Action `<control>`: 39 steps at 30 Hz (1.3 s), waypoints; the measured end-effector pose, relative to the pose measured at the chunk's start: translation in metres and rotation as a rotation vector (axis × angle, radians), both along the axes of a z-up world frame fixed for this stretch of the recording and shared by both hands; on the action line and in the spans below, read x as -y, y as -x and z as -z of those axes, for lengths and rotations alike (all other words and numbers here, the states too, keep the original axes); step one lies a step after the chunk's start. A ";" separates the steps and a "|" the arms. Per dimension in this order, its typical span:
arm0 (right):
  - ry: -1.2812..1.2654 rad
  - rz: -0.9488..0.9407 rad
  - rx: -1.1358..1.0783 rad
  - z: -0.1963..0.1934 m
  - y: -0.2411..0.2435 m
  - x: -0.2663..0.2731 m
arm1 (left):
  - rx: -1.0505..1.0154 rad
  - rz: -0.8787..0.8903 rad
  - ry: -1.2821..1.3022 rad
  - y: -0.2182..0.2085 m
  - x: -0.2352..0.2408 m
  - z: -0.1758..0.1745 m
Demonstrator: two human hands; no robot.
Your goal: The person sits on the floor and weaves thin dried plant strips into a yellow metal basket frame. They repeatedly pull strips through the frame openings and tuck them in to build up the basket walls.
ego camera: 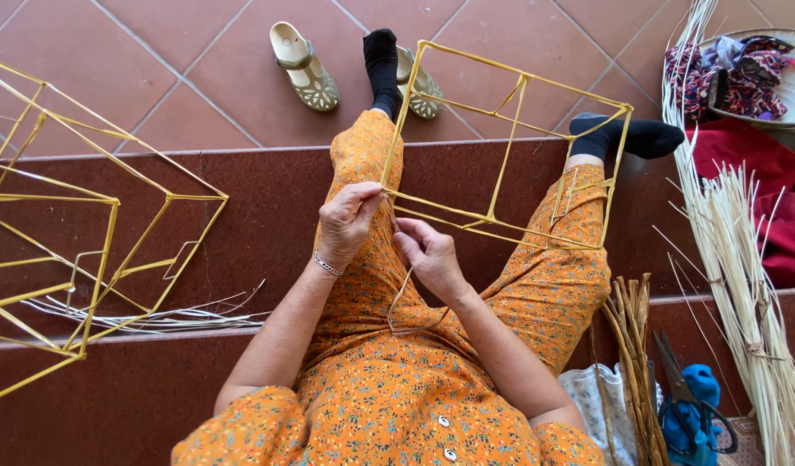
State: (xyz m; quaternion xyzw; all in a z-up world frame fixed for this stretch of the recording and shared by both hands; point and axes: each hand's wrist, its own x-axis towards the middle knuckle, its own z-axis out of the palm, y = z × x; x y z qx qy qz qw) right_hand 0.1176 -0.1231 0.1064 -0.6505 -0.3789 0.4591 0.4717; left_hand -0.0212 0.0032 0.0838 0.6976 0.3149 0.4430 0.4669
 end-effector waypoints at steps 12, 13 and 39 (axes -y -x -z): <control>-0.042 -0.402 -0.362 -0.093 -0.020 -0.027 | -0.296 0.195 -0.521 0.005 -0.029 -0.020; -0.155 -0.349 -0.376 -0.096 -0.030 -0.038 | -0.276 0.198 -0.520 0.006 -0.027 -0.019; -0.203 -0.225 0.739 -0.027 -0.031 -0.007 | -0.388 0.389 -0.279 -0.008 -0.044 0.002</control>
